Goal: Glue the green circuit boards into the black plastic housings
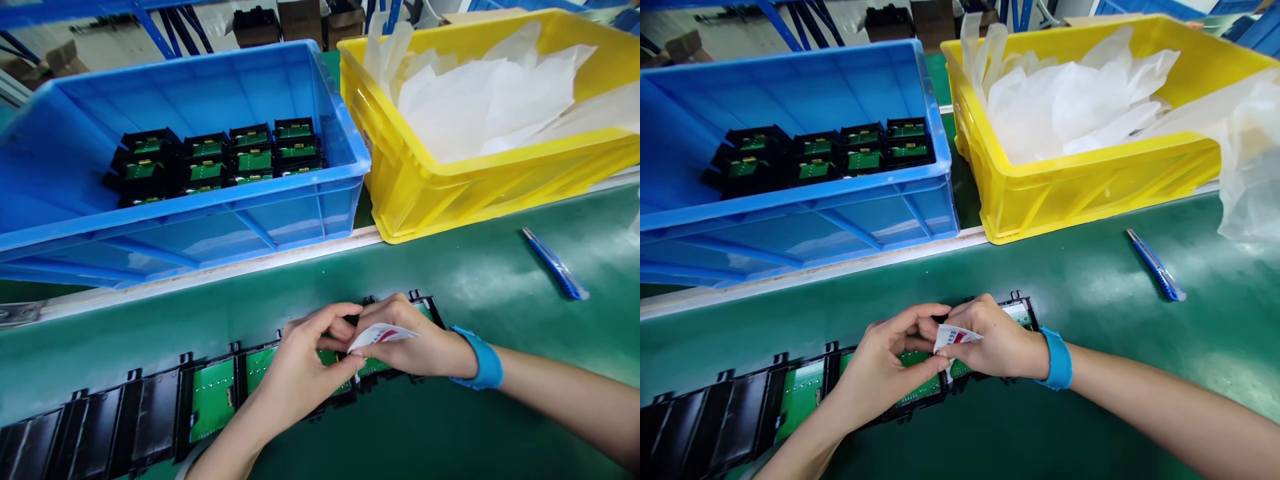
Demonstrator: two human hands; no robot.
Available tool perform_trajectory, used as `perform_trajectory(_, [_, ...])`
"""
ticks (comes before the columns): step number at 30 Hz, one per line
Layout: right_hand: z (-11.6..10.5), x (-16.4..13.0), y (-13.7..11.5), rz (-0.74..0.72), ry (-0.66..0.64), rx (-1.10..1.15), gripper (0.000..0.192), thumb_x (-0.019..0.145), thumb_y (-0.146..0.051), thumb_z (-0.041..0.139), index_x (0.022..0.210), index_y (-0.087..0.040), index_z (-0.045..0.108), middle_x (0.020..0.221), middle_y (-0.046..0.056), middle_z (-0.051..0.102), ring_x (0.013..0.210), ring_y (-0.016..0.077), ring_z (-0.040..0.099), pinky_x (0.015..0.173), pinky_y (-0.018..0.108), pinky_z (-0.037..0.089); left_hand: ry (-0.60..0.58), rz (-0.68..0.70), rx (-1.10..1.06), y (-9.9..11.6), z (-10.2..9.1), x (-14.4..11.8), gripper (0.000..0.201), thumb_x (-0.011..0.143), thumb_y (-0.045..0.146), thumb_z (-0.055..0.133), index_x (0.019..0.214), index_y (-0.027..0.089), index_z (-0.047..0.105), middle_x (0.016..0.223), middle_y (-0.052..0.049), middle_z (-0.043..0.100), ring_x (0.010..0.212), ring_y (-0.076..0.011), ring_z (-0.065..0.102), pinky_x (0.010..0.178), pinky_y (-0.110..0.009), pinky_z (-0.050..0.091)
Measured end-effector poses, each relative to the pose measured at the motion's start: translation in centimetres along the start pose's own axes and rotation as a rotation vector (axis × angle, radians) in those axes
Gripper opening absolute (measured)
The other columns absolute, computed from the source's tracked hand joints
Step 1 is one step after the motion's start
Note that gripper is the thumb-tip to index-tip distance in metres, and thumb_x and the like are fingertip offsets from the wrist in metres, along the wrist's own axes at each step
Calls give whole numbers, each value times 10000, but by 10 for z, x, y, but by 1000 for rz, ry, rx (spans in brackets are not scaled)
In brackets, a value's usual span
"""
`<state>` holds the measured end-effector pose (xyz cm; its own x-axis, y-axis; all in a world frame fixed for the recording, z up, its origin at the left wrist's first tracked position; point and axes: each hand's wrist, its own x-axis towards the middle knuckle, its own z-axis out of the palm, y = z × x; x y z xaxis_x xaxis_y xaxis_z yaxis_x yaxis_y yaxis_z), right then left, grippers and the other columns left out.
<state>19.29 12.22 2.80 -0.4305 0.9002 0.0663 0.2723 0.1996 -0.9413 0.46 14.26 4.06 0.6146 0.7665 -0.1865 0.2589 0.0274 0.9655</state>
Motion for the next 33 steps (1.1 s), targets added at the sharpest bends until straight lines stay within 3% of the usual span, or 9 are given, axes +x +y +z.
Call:
perform_trajectory(10, [0, 1, -1, -42, -13, -16, 40, 773, -100, 721, 738, -120, 722, 657, 7, 653, 592, 90, 585, 550, 178, 388, -2, 6, 9, 0, 0, 0, 451, 767, 76, 711, 1164, 263, 605, 818, 61, 663, 738, -108, 701, 763, -206, 609])
perform_trajectory(16, [-1, 2, 0, -69, -26, -11, 164, 812, -110, 644, 652, -142, 656, 611, -14, 616, 566, 81, 545, 539, 188, 367, -12, -5, 27, 1, -1, -1, 444, 774, 95, 714, 1164, 274, 600, 841, 61, 675, 759, -112, 708, 750, -193, 602])
perform_trajectory(23, [-6, 4, -2, -158, -138, 21, 204, 861, -91, 540, 707, -137, 666, 629, 4, 589, 595, 98, 522, 555, 222, 353, -19, -25, 37, 6, -3, -3, 520, 741, 57, 711, 1191, 282, 581, 829, 63, 641, 768, -113, 698, 719, -175, 583])
perform_trajectory(29, [-12, 0, -9, -203, -263, 9, 191, 912, -228, 567, 828, -129, 707, 750, 44, 612, 662, 120, 530, 571, 236, 363, -55, -13, 52, 7, -3, -7, 602, 713, 77, 754, 1226, 331, 569, 886, 61, 596, 785, -108, 656, 742, -206, 584])
perform_trajectory(33, [-14, -12, -12, -200, -88, -15, 146, 906, -224, 609, 907, -139, 728, 802, 55, 657, 723, 124, 602, 627, 232, 422, -53, 36, 27, 17, -6, -13, 597, 746, 200, 795, 1275, 330, 551, 1036, 10, 618, 951, -159, 641, 900, -288, 559])
